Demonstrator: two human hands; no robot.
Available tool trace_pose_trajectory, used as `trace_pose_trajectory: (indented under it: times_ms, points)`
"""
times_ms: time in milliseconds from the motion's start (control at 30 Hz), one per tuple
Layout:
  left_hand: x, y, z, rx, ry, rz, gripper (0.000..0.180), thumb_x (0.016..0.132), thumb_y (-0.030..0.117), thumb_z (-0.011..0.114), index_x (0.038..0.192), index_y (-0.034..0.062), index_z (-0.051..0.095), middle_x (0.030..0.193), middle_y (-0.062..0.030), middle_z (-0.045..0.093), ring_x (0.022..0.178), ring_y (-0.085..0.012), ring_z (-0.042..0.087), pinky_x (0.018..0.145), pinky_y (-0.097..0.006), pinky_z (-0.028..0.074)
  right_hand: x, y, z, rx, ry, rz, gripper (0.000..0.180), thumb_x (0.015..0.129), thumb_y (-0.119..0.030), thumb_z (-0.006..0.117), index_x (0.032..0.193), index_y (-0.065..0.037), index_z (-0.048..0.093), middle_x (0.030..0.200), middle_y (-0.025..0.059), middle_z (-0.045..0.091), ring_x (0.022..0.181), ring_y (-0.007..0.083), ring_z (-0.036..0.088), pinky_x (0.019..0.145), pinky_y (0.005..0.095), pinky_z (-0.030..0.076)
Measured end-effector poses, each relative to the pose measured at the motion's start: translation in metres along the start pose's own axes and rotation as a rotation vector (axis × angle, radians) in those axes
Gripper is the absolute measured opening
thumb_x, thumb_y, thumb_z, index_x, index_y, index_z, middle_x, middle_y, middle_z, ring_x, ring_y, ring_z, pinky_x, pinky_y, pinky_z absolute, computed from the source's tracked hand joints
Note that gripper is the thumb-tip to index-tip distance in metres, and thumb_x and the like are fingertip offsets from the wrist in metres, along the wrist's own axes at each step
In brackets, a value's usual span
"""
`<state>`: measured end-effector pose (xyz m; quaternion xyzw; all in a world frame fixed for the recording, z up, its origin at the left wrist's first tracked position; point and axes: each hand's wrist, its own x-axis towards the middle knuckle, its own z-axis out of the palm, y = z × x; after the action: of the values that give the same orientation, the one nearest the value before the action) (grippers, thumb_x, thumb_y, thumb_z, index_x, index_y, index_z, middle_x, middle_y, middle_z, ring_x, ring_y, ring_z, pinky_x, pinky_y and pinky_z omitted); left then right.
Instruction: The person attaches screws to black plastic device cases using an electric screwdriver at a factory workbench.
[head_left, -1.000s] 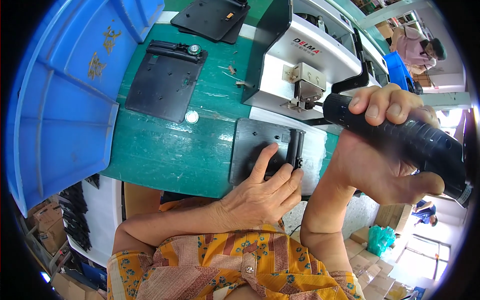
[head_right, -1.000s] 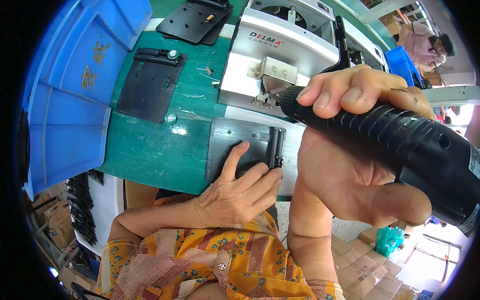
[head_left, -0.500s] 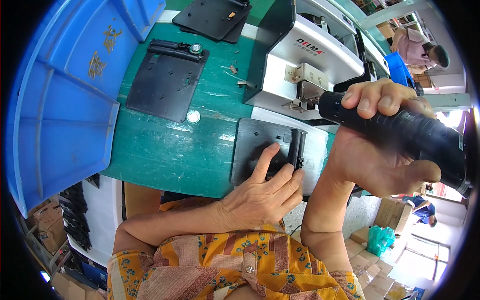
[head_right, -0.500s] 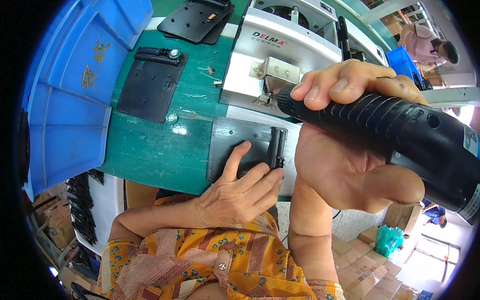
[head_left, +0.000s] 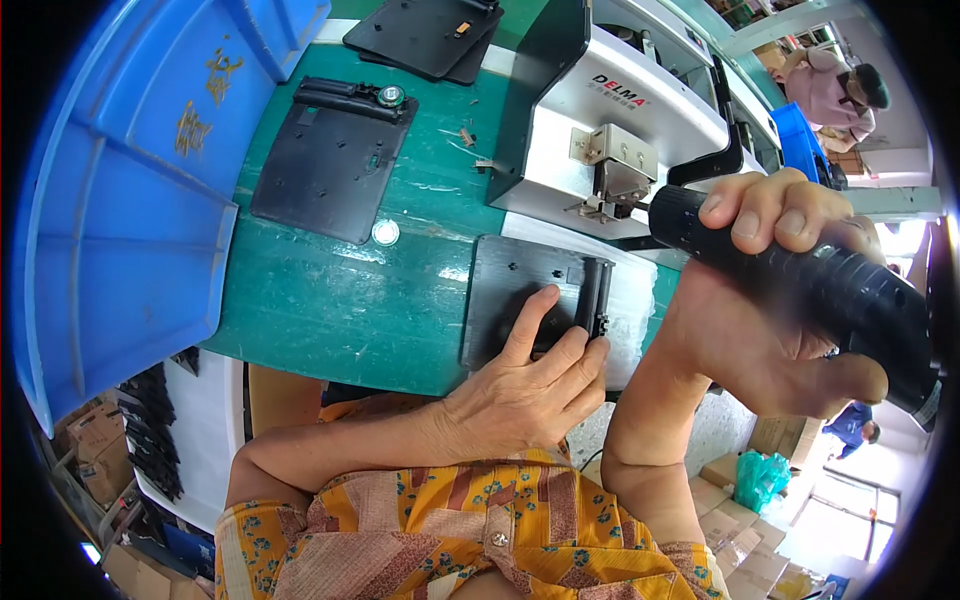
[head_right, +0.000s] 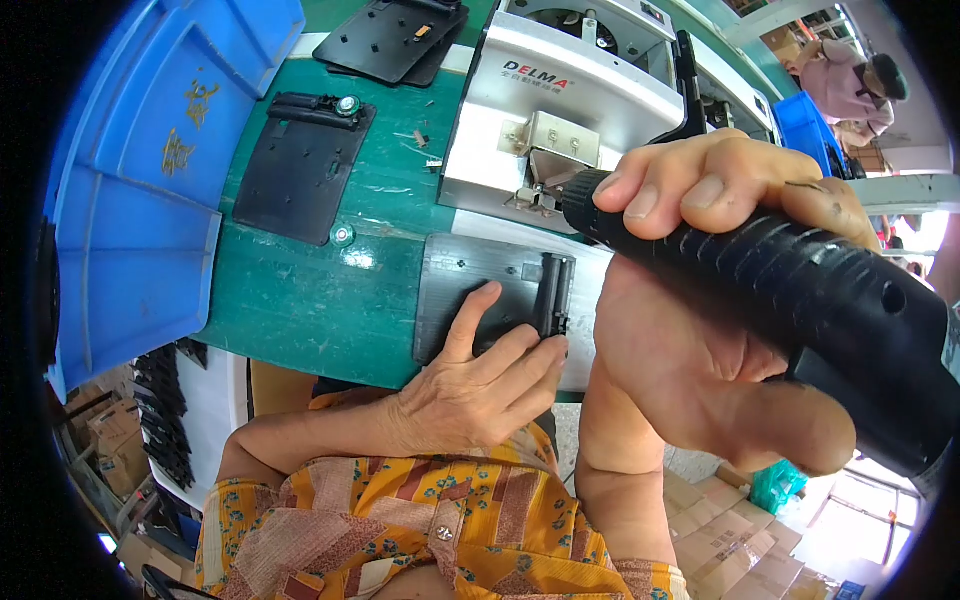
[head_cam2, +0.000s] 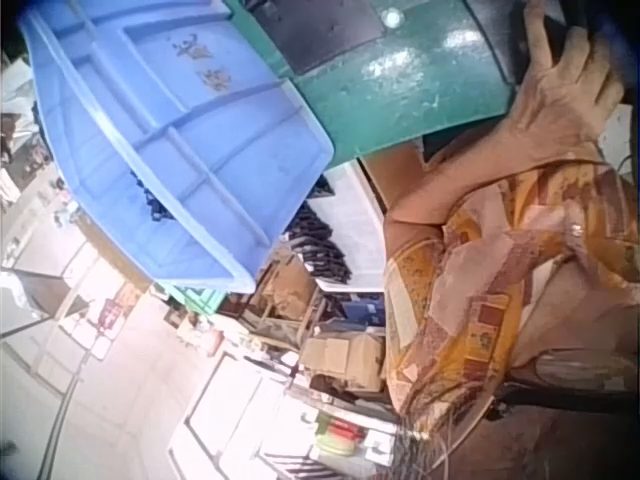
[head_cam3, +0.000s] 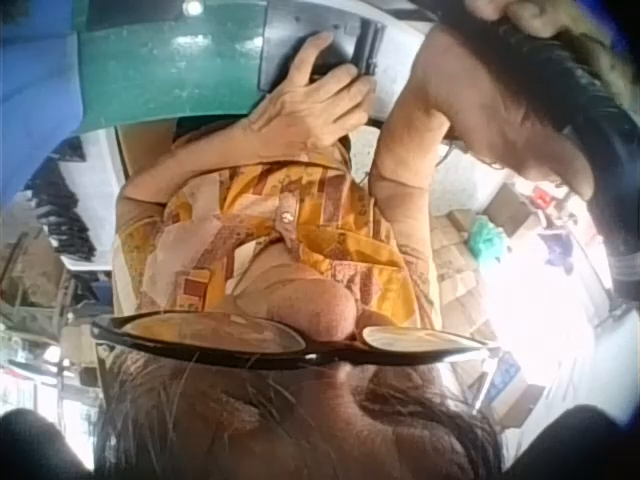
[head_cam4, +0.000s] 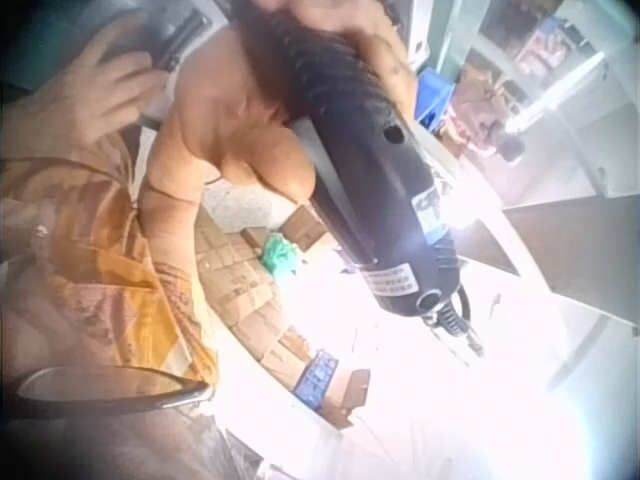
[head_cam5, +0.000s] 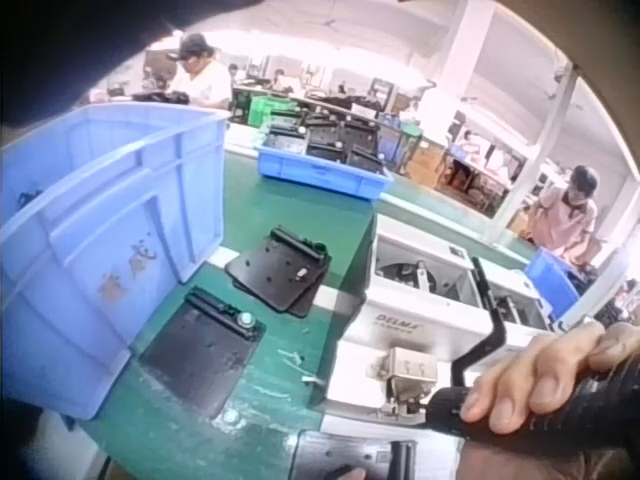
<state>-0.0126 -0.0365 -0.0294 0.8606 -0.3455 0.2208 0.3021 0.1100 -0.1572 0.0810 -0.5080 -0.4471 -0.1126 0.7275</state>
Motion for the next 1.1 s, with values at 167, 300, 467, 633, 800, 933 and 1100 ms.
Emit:
trace_pose_trajectory:
  times_ms: [167, 300, 467, 633, 800, 933, 1100]
  points:
    - [0.0, -0.001, 0.0, -0.002, 0.002, 0.002, 0.024, 0.083, 0.02, 0.059, 0.096, 0.0027, 0.069, 0.11, -0.0126, 0.066, 0.106, -0.0256, 0.058, 0.111, -0.069, 0.031, 0.0, 0.008, -0.004, 0.044, 0.002, 0.01, 0.082, 0.085, -0.079, 0.054, 0.123, -0.006, 0.06, 0.101, 0.0109, 0.056, 0.086, 0.0243, 0.056, 0.076, 0.0422, 0.047]
    - [0.0, -0.002, 0.001, -0.006, 0.014, 0.003, 0.024, 0.083, 0.02, 0.059, 0.096, 0.0023, 0.069, 0.11, -0.0128, 0.066, 0.106, -0.0258, 0.058, 0.111, -0.069, 0.031, 0.001, 0.013, -0.001, 0.029, 0.012, -0.016, 0.081, 0.085, -0.077, 0.056, 0.124, -0.006, 0.06, 0.099, 0.0121, 0.056, 0.085, 0.0248, 0.056, 0.073, 0.0422, 0.049]
    - [0.001, -0.002, -0.001, -0.035, 0.027, -0.002, 0.024, 0.082, 0.02, 0.06, 0.096, 0.0021, 0.069, 0.11, -0.0129, 0.066, 0.107, -0.0259, 0.058, 0.111, -0.069, 0.032, 0.006, 0.016, -0.005, 0.045, -0.025, -0.002, 0.081, 0.084, -0.076, 0.058, 0.123, -0.006, 0.06, 0.099, 0.0127, 0.056, 0.084, 0.0246, 0.055, 0.072, 0.042, 0.049]
    - [0.0, -0.001, -0.002, -0.046, 0.028, -0.007, 0.023, 0.082, 0.018, 0.061, 0.096, 0.0016, 0.068, 0.112, -0.0115, 0.065, 0.108, -0.0256, 0.058, 0.11, -0.069, 0.031, -0.002, 0.0, -0.003, 0.204, 0.199, 0.206, 0.074, 0.084, -0.069, 0.063, 0.122, -0.006, 0.06, 0.097, 0.0116, 0.054, 0.081, 0.0234, 0.053, 0.074, 0.0407, 0.045]
    - [0.001, 0.001, 0.001, -0.054, 0.032, -0.006, 0.024, 0.081, 0.015, 0.062, 0.099, 0.0014, 0.069, 0.11, -0.0093, 0.065, 0.108, -0.0238, 0.058, 0.109, -0.068, 0.032, -0.034, -0.045, -0.005, 0.17, 0.36, 0.201, 0.072, 0.084, -0.065, 0.064, 0.119, -0.002, 0.057, 0.095, 0.0098, 0.053, 0.079, 0.0208, 0.051, 0.071, 0.0368, 0.042]
    - [0.0, 0.0, 0.001, -0.023, 0.002, -0.015, 0.027, 0.08, 0.011, 0.064, 0.105, 0.0, 0.068, 0.115, -0.009, 0.065, 0.105, -0.0242, 0.06, 0.109, -0.067, 0.03, -0.066, -0.076, -0.012, 0.048, 0.373, 0.157, 0.071, 0.084, -0.062, 0.066, 0.118, 0.0, 0.056, 0.094, 0.009, 0.052, 0.078, 0.0191, 0.05, 0.069, 0.036, 0.042]
    - [0.003, -0.001, 0.0, -0.036, 0.01, -0.067, 0.031, 0.077, 0.005, 0.066, 0.108, 0.0012, 0.067, 0.114, -0.0072, 0.064, 0.106, -0.025, 0.059, 0.111, -0.061, 0.031, -0.099, -0.089, -0.012, -0.032, 0.426, 0.148, 0.07, 0.086, -0.062, 0.066, 0.12, -0.002, 0.057, 0.093, 0.0079, 0.052, 0.076, 0.0179, 0.051, 0.066, 0.0346, 0.043]
